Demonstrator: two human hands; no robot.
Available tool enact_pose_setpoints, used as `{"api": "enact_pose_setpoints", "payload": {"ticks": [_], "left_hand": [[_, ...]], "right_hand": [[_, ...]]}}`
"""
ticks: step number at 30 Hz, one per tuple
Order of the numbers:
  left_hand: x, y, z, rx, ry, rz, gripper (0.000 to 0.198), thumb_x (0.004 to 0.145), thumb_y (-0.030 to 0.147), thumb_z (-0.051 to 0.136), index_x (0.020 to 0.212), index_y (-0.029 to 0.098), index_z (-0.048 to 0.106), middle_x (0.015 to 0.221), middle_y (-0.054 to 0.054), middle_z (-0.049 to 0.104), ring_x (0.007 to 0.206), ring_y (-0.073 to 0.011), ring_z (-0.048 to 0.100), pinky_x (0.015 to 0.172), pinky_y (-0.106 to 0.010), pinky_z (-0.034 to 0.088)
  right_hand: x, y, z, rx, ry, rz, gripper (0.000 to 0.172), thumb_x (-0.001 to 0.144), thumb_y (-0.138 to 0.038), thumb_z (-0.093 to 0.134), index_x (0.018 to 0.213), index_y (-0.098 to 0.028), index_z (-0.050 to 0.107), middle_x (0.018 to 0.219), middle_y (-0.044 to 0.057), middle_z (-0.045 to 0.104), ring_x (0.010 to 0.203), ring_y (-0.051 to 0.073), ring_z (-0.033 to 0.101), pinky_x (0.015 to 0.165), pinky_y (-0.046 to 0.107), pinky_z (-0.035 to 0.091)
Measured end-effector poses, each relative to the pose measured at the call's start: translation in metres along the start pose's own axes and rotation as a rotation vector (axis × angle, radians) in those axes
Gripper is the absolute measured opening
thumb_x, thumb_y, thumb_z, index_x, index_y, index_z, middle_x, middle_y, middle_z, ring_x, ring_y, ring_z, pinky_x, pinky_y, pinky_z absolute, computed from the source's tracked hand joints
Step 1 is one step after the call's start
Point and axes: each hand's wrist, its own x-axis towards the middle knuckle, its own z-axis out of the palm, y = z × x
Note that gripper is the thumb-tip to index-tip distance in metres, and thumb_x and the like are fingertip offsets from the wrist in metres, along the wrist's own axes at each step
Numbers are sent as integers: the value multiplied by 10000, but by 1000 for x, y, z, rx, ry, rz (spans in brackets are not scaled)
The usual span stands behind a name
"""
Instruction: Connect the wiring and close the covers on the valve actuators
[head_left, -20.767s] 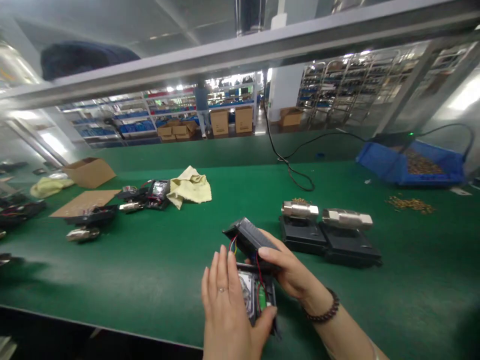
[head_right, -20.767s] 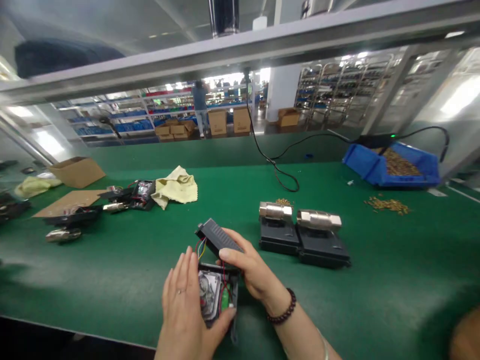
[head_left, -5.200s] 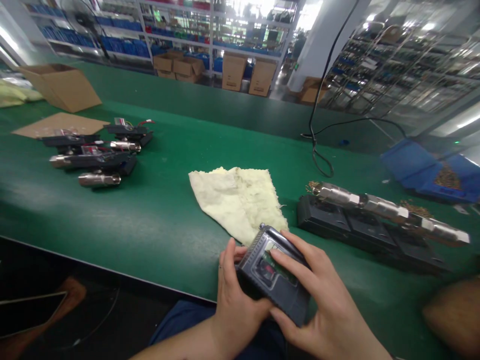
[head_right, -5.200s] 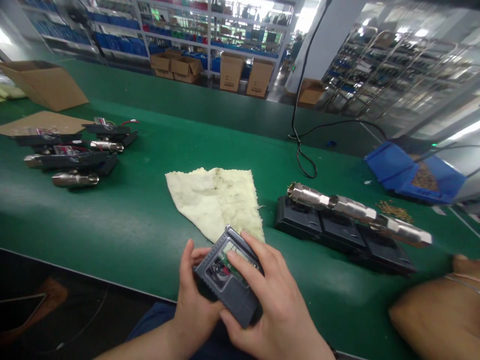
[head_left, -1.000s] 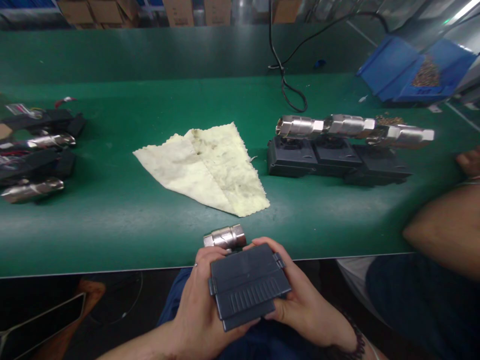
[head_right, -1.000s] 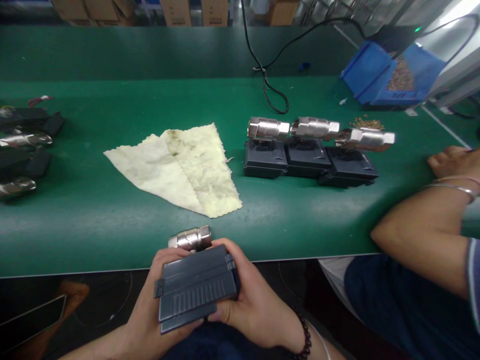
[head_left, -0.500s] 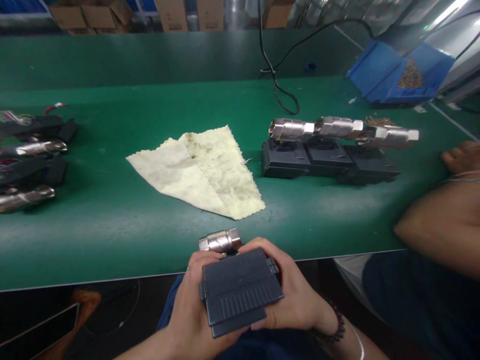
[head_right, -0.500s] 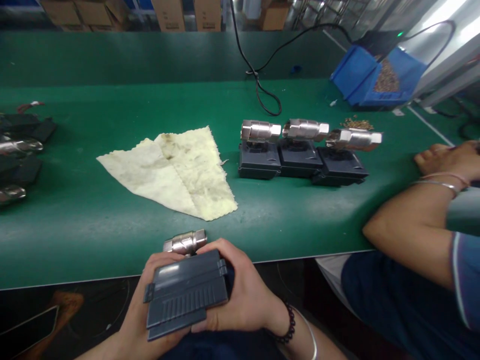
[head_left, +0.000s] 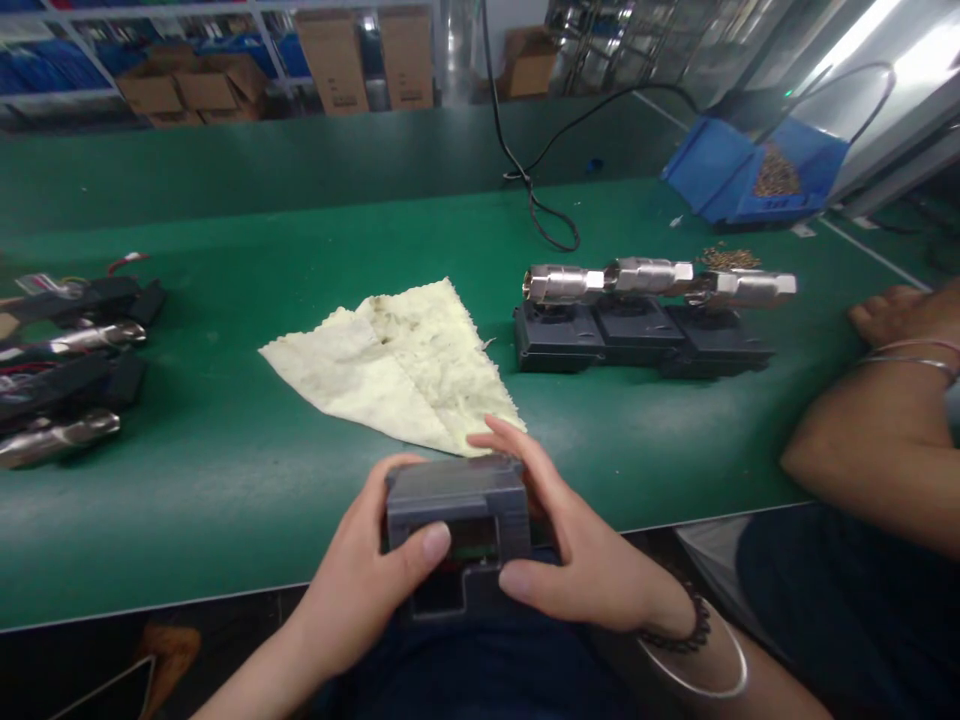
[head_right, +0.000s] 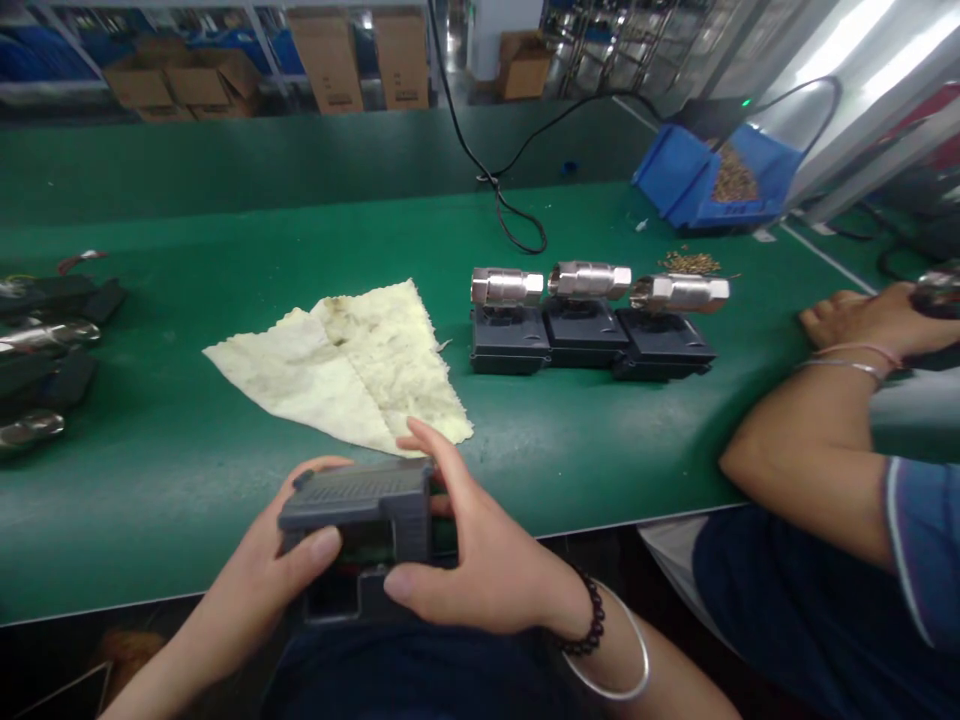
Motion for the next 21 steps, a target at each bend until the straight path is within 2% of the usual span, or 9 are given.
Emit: {"api": "enact_pose_setpoints", "payload": {"ticks": [2,4,7,9,11,14,18,21], "left_hand": [[11,5,-3,10,21,-7,528,729,567,627,1101,200,547,999,-82,688,895,-271,664,769,-396,548],[20,8,-4,13,16,-8,531,740,573,609,1102,188,563,1038,-91,688,958,-283,656,818,-409,545],[24,2,-4,-51,20,3,570,802,625,531,1155,179,571,1157,-109,664,1084,-298,619,916,-436,515],[21,-8,-4,-144,40,39,614,858,642,445,1262,187,531,1286,-120,604,1182,-296,569,974,-442,487],[15,-19,-4,-205,38,95,641,893,631,395,1366,202,456,1384,-125,531,1253,-288,519,1006,-438,472],[7,-31,-4,-172,40,166,696,876,612,467,1437,211,374,1455,-130,452,1302,-300,468,1037,-444,446],[4,-33,0,-68,54,145,841,808,611,577,1480,208,271,1438,-157,457,1222,-314,534,992,-456,475],[3,-31,5,113,125,142,812,831,602,542,1481,214,249,1331,-163,532,1083,-302,602,912,-483,509]], "right_hand": [[2,-9,-9,-262,-46,-125,1004,673,-339,763,1468,-258,155,1534,136,186,1344,314,355,1078,473,367],[5,-16,-14,-521,-66,-241,1019,639,-286,799,1464,-232,204,1526,135,212,1403,312,241,1135,463,296],[14,-23,-15,-653,-19,-316,947,623,-185,760,1432,-163,269,1413,165,385,1342,287,340,1129,439,321],[20,-26,-17,-594,5,-308,906,593,-197,764,1387,-131,331,1350,173,446,1279,288,415,1108,445,347],[25,-29,-24,-462,-21,-271,889,588,-292,798,1354,-125,380,1333,166,467,1243,290,457,1086,445,370],[33,-32,-36,-177,-67,-153,861,626,-505,784,1327,-145,436,1309,130,521,1198,286,514,1036,439,414],[44,-34,-45,129,-11,4,705,663,-642,706,1174,-173,580,1211,96,620,1122,278,567,937,424,468],[48,-35,-42,208,39,66,675,639,-628,731,1135,-187,608,1200,88,639,1106,272,576,883,396,488]]}}
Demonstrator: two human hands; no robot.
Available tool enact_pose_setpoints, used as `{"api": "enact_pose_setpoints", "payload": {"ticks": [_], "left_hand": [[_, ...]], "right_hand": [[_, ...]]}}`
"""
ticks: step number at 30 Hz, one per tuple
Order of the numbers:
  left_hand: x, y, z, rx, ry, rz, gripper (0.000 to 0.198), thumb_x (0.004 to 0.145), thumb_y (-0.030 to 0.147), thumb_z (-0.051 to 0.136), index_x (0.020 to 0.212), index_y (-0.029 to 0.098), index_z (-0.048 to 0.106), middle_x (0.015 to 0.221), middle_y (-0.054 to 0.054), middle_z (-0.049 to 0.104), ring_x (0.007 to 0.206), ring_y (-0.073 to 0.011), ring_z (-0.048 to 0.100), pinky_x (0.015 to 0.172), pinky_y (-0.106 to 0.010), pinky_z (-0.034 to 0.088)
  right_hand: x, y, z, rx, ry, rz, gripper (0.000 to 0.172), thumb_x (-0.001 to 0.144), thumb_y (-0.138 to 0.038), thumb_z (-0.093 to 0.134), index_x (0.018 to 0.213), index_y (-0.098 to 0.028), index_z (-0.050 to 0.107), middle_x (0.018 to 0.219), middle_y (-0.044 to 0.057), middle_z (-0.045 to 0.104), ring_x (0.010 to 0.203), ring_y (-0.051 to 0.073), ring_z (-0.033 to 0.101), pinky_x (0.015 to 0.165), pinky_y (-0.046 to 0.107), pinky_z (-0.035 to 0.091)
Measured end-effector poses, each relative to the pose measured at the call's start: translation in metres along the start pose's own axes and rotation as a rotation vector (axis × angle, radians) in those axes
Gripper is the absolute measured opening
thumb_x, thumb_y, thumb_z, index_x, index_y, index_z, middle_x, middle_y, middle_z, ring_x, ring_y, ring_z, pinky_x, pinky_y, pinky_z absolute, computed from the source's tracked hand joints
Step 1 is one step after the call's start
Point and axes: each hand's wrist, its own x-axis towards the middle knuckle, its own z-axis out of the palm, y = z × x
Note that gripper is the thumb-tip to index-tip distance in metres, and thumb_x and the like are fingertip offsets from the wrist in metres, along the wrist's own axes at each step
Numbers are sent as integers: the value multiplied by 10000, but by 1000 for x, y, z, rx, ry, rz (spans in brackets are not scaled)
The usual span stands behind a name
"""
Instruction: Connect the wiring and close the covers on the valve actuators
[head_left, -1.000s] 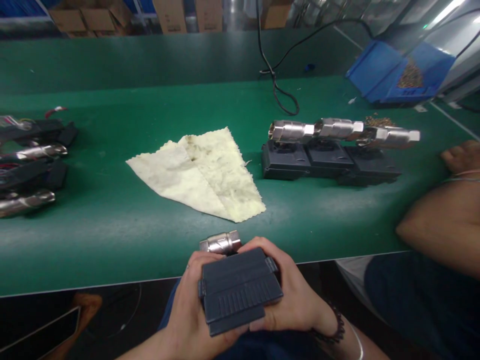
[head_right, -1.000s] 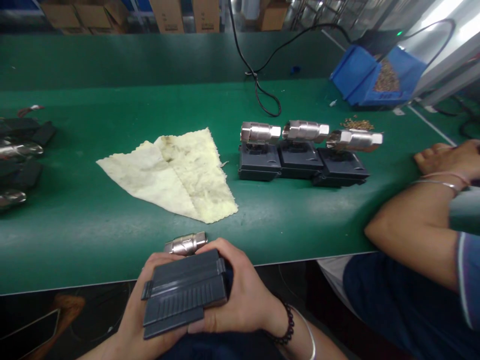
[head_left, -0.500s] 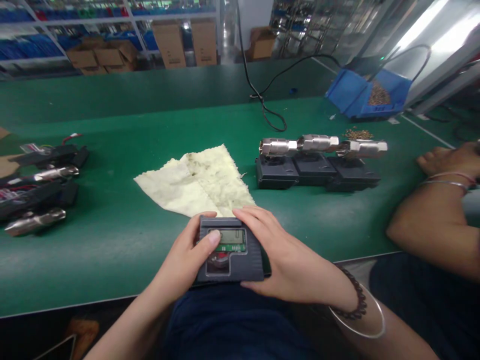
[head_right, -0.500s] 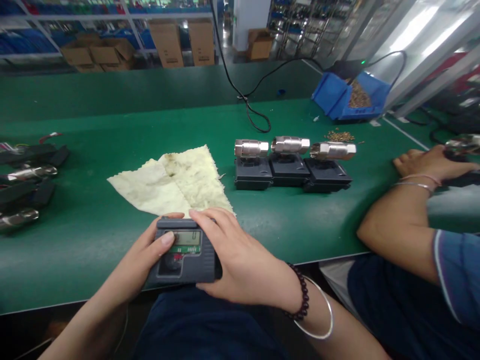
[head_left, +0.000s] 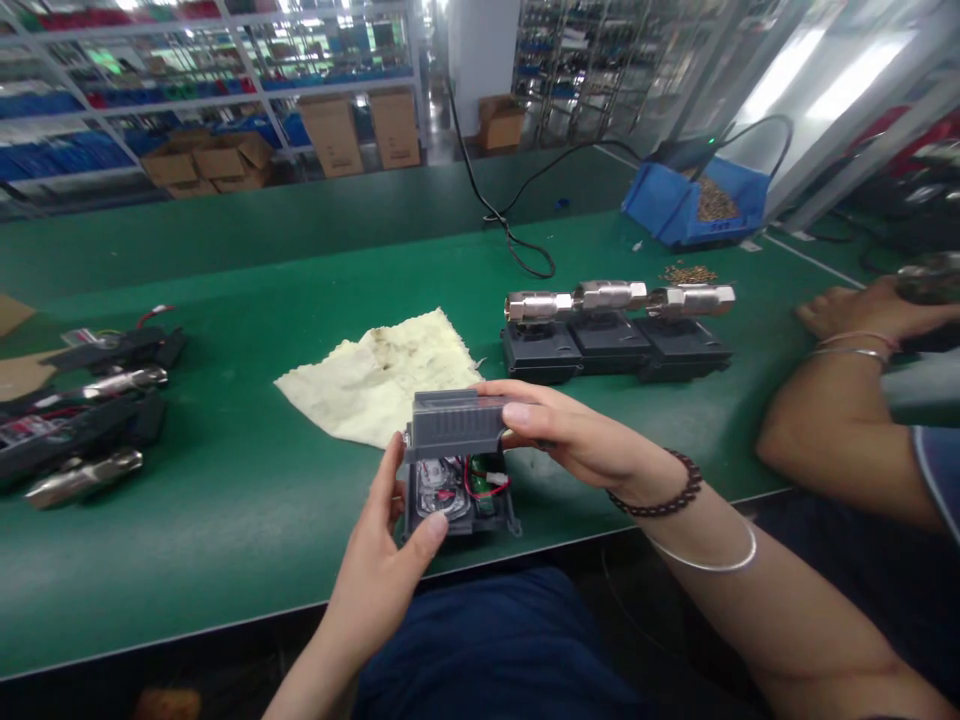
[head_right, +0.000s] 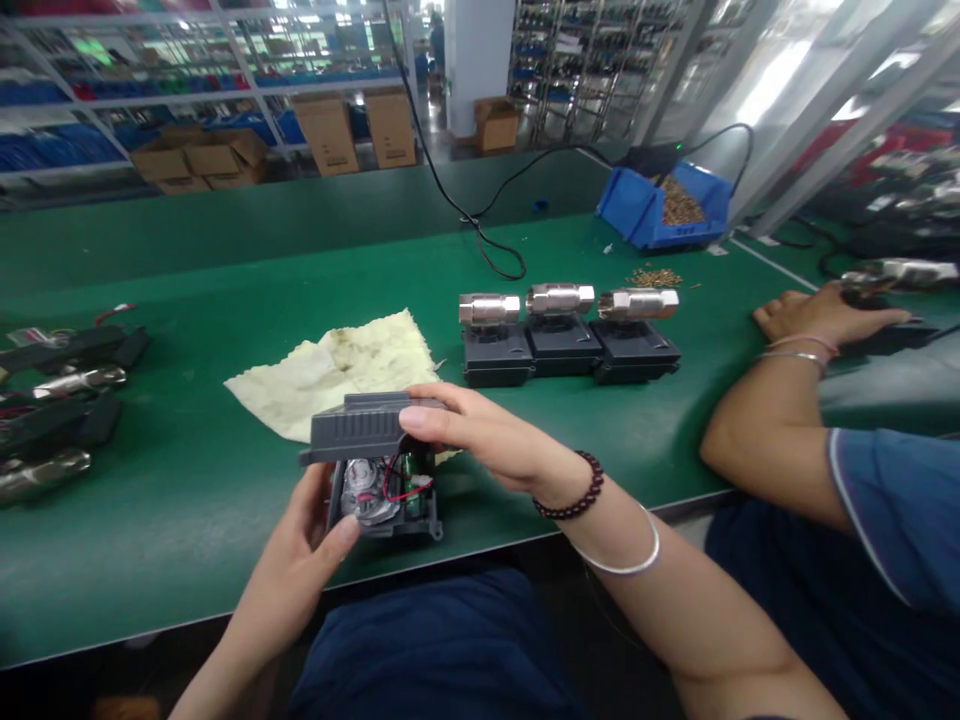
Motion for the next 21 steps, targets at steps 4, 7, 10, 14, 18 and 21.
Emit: {"api": "enact_pose_setpoints", "payload": {"ticks": [4,7,10,14,18,21], "left_hand": [[-5,5,8,371,332,327,668,861,417,590,1444,246,312,1383,-148,445,1107,-283,551,890,-446,484],[-6,18,15,614,456,789,461,792,204,692,1231,244,557,1174,-72,592,1070,-237,545,968,-383,402],[-3,35,26,636,398,965,219,784,105,684,980,199,657,860,-22,668,852,-184,577,940,-345,386],[4,49,40,664,461,873,130,794,88,673,847,206,678,734,-3,657,739,-174,556,873,-349,381],[4,48,48,787,489,749,124,835,157,627,805,241,713,803,-41,657,846,-231,560,854,-383,368],[-1,42,52,844,481,745,114,834,166,611,855,225,706,854,-61,642,872,-241,532,852,-386,373]], "right_hand": [[-2,1,4,21,10,-11,620,669,-589,725,1134,-194,617,1185,78,648,1105,265,577,865,383,492],[-4,2,5,12,-1,-30,616,684,-592,711,1140,-188,617,1171,80,648,1110,270,570,884,396,484],[-6,2,6,20,16,-57,621,681,-582,725,1145,-185,608,1193,79,636,1153,265,548,983,415,435],[-8,3,6,32,-17,-93,640,705,-589,711,1173,-172,581,1207,87,630,1181,262,540,1056,429,381],[-12,8,7,-45,11,-123,722,701,-639,689,1220,-161,534,1240,115,608,1197,284,536,1067,451,374],[-17,15,11,-187,42,-177,813,679,-682,679,1275,-170,471,1285,131,570,1203,298,533,1033,452,420]]}}
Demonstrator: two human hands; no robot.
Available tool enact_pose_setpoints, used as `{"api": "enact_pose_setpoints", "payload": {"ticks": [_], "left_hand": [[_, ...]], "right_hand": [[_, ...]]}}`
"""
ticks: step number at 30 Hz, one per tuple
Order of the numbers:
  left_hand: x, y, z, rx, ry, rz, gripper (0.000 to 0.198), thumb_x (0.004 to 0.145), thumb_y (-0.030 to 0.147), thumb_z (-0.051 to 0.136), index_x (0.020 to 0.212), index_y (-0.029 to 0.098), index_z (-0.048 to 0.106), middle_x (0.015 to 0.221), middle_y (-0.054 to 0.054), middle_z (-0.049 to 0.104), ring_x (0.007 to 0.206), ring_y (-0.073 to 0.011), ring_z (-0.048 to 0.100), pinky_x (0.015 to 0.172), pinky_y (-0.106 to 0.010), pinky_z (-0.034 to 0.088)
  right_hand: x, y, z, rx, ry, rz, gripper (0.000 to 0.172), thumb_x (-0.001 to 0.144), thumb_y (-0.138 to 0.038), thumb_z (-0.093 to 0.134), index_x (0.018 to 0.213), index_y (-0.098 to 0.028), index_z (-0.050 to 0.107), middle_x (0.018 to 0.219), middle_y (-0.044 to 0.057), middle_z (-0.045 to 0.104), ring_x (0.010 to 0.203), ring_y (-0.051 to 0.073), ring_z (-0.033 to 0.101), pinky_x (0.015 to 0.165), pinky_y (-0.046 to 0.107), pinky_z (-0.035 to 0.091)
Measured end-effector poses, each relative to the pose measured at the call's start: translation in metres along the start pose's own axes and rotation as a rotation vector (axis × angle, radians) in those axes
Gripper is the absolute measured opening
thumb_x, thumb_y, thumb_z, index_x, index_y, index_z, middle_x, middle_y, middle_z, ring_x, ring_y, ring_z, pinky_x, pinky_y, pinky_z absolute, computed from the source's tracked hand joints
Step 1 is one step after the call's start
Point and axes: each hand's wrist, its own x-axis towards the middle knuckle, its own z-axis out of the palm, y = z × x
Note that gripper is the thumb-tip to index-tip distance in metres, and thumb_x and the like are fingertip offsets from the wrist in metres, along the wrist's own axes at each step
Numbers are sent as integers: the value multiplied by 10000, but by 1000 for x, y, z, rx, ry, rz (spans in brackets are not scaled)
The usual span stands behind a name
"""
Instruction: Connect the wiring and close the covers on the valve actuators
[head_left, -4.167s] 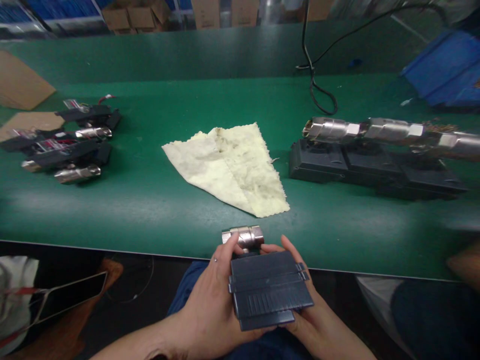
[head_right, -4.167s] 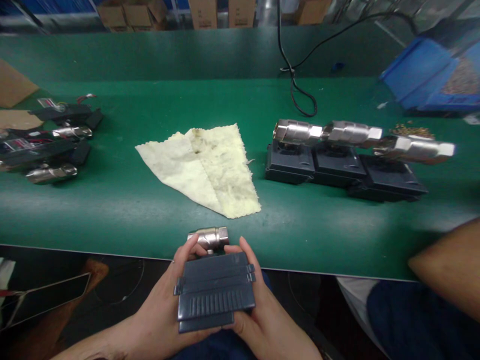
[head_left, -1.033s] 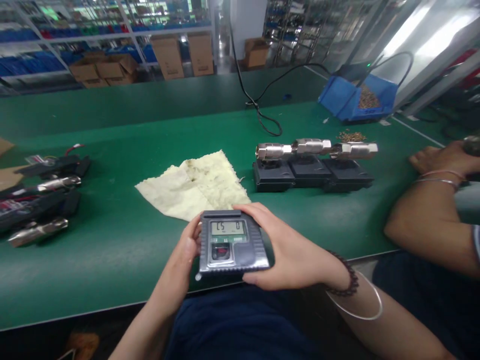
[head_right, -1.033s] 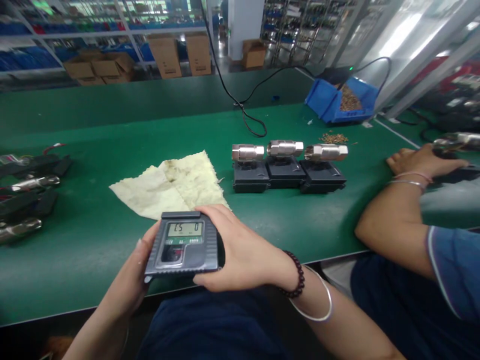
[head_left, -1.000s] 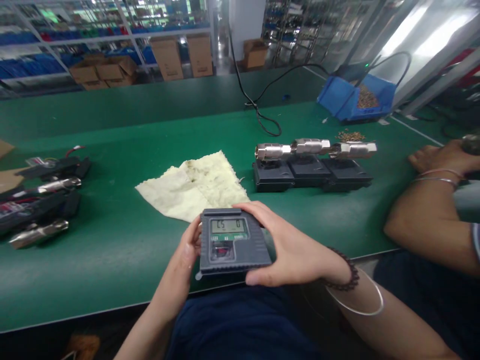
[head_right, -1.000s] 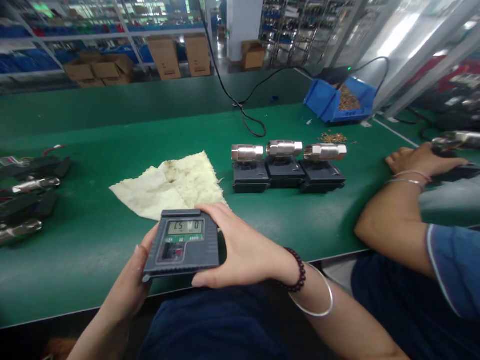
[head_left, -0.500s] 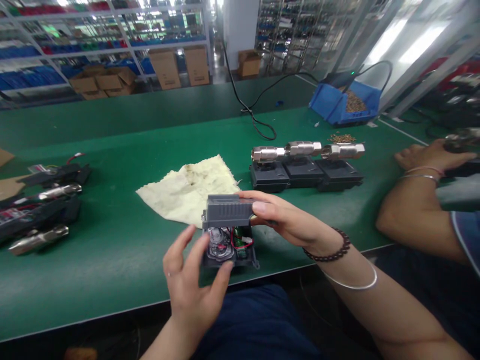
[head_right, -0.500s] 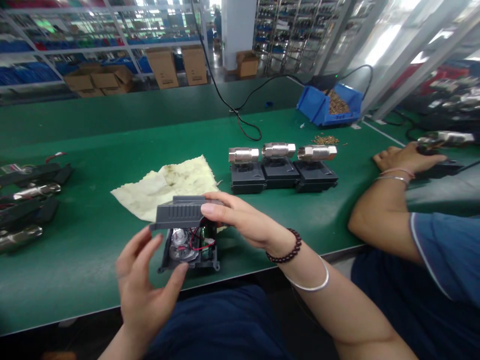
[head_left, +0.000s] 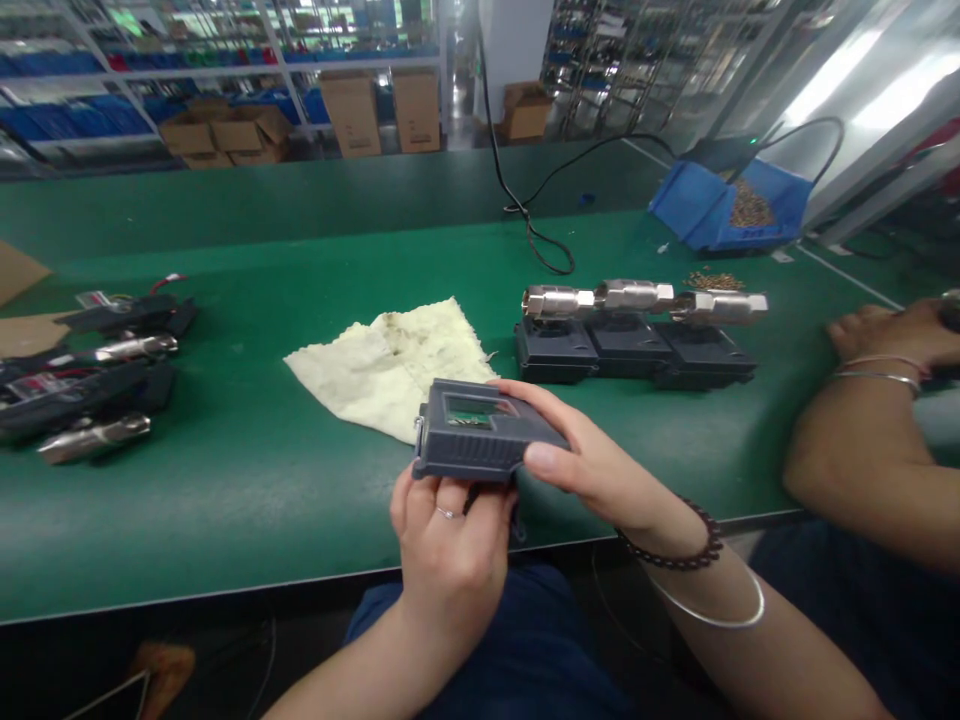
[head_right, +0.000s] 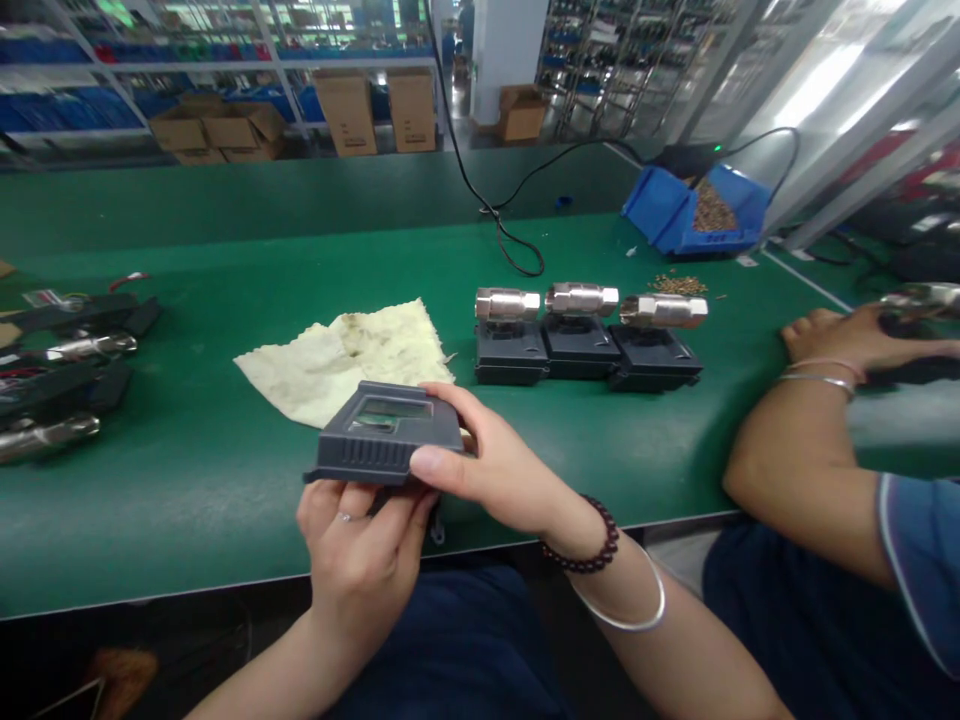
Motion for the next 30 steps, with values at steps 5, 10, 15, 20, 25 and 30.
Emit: {"api": "enact_pose_setpoints", "payload": {"ticks": [5,10,15,20,25,30], "left_hand": [[-23,-5,-2,-91,133,-90,195,813,82,570,946,222,598,901,-40,535,897,-207,494,995,-381,317],[-34,-14,-5,-134,135,-201,183,821,146,588,970,246,552,990,-40,474,975,-219,473,1024,-402,307],[-37,-9,2,-98,95,-114,187,805,134,603,948,254,582,1065,-65,430,1065,-256,419,1024,-438,288],[-53,-16,4,-231,62,-74,270,800,65,538,994,252,559,1155,-73,434,1187,-247,402,1046,-438,334],[-64,-50,4,-671,153,-352,503,819,278,668,1261,259,429,1354,-83,421,1271,-232,447,1076,-409,381],[-58,-71,6,-971,-343,-499,1019,659,703,656,1482,300,209,1498,-144,369,1348,-355,389,1105,-536,322]], "right_hand": [[-11,14,9,-168,76,-106,890,685,-705,657,1356,-197,366,1392,152,447,1268,314,465,1039,440,421],[-15,24,14,-199,110,-153,894,697,-692,662,1372,-206,333,1394,148,415,1277,315,441,1071,443,383],[-19,36,19,-299,167,-243,900,713,-712,622,1383,-207,296,1393,148,379,1279,329,417,1109,473,333],[-21,49,20,-453,180,-388,907,734,-723,591,1398,-212,243,1354,144,359,1262,325,410,1092,469,357],[-20,50,16,-607,155,-522,865,770,-714,553,1407,-215,247,1298,132,396,1222,309,440,1037,453,417],[-19,43,11,-711,82,-546,836,788,-669,562,1409,-197,259,1264,146,437,1179,310,477,988,459,462]]}}
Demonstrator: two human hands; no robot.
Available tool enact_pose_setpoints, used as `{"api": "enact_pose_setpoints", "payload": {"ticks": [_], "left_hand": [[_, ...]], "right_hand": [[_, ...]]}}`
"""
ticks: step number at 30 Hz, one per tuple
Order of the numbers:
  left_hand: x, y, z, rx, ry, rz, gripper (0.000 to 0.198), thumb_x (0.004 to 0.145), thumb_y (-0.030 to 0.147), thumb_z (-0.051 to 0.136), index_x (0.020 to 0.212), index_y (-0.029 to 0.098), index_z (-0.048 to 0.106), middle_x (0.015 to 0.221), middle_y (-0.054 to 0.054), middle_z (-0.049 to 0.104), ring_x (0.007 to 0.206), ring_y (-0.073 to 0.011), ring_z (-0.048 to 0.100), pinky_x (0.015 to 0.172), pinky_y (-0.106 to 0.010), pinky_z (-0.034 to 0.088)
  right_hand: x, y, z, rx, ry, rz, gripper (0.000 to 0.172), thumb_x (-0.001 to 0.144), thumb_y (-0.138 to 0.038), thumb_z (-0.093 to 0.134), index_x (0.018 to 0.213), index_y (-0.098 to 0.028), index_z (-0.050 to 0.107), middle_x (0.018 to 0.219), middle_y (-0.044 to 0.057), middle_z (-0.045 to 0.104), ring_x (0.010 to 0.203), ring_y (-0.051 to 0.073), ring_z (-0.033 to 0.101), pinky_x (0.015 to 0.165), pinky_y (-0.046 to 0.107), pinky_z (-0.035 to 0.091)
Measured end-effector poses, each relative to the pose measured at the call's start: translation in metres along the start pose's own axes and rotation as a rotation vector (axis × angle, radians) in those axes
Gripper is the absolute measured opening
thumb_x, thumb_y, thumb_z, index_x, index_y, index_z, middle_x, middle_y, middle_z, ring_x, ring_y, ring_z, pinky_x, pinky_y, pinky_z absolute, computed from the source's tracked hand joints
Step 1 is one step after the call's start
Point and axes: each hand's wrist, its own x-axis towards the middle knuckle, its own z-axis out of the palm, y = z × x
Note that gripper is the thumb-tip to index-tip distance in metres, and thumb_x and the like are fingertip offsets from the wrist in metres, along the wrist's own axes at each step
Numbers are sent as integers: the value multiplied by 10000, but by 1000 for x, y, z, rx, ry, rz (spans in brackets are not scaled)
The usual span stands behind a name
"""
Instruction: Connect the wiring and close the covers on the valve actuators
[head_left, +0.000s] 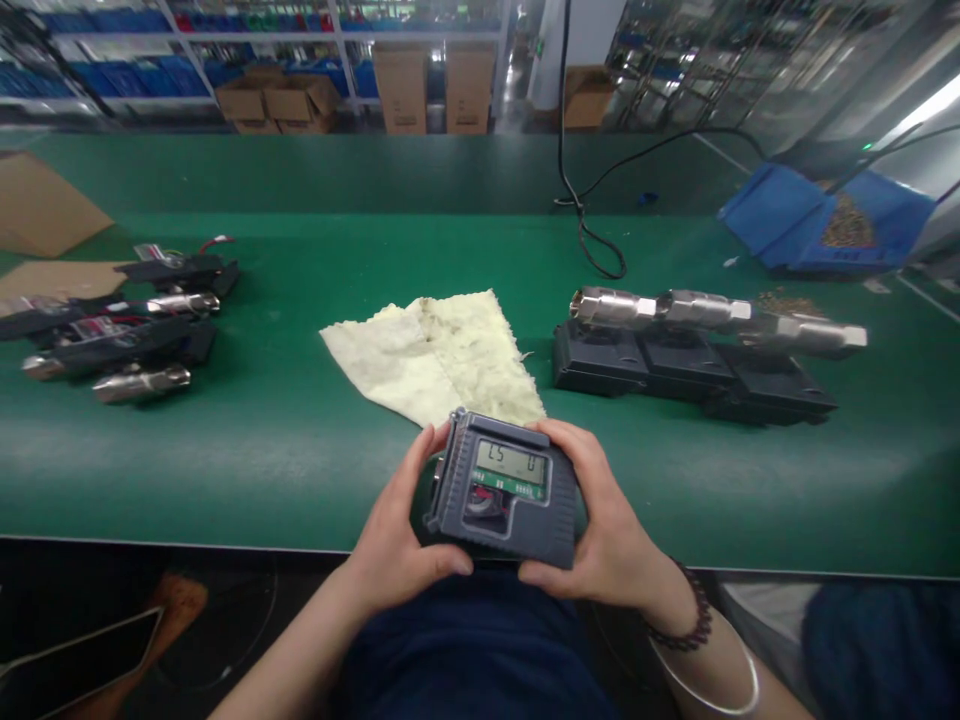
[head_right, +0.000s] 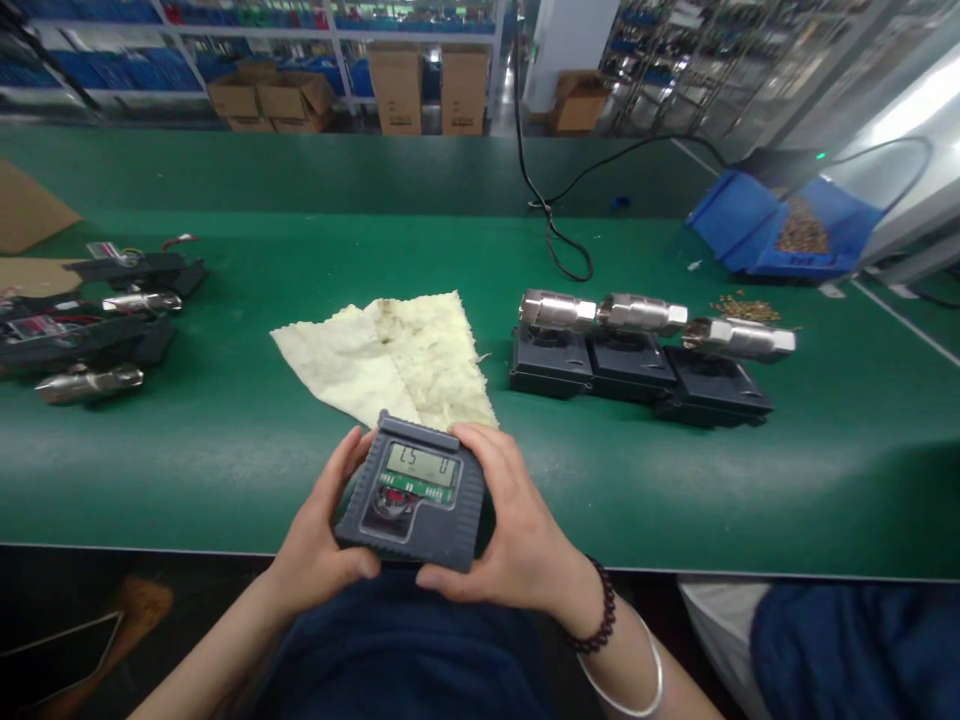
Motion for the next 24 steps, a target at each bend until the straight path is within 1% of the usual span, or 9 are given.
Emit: {"api": "enact_pose_setpoints", "payload": {"ticks": [1,3,5,8,11,14,17,20,24], "left_hand": [[2,1,0,-54,-26,-34,1048,650,716,647,1493,300,183,1512,-146,350,1355,-359,380,1112,-537,311],[3,4,2,-165,-38,-107,1115,632,739,635,1510,268,135,1532,-158,311,1373,-368,348,1127,-534,287],[3,6,6,-230,-49,-166,1140,624,749,637,1513,233,144,1533,-169,303,1378,-376,333,1133,-532,275],[2,6,11,-230,-72,-192,1112,638,749,629,1507,211,191,1505,-178,350,1348,-378,378,1119,-533,295],[2,5,14,-202,-96,-164,1123,645,761,599,1517,230,131,1474,-177,395,1319,-366,415,1100,-542,316],[4,6,12,-123,-107,-94,1109,651,750,599,1517,247,122,1507,-160,348,1352,-363,361,1120,-542,275],[7,8,9,-56,-127,-39,1095,674,740,583,1519,236,104,1539,-157,289,1379,-356,314,1135,-522,250],[9,9,9,-41,-147,-8,1098,690,740,559,1521,229,53,1535,-166,290,1376,-347,322,1130,-504,266],[10,8,11,-31,-143,55,1088,703,738,539,1519,249,10,1520,-158,320,1364,-339,338,1120,-503,277]], "right_hand": [[0,-1,-1,-16,-18,-4,846,778,-654,587,1408,-192,261,1261,152,445,1174,317,482,981,468,465],[1,-3,-4,-50,-41,-13,864,761,-626,626,1407,-181,264,1257,163,455,1169,330,486,975,485,466],[1,-4,-5,-86,-51,-22,854,767,-612,626,1403,-168,267,1253,168,459,1170,331,480,979,488,461],[1,-7,-6,-135,-62,-34,800,807,-585,589,1395,-148,269,1253,169,452,1178,312,463,982,453,461],[1,-8,-7,-158,-83,-32,774,820,-559,585,1391,-138,275,1260,167,445,1182,298,453,966,415,468],[0,-8,-10,-164,-106,-29,784,816,-566,591,1394,-136,280,1266,166,447,1181,296,450,971,412,457],[1,-7,-11,-178,-113,-34,778,823,-572,583,1394,-137,284,1266,165,450,1175,295,451,969,410,451],[3,-7,-11,-200,-117,-41,774,831,-583,565,1397,-136,284,1256,164,454,1163,294,457,946,404,459],[6,-8,-11,-213,-122,-56,761,831,-581,557,1389,-131,301,1236,159,467,1144,293,471,930,401,464]]}}
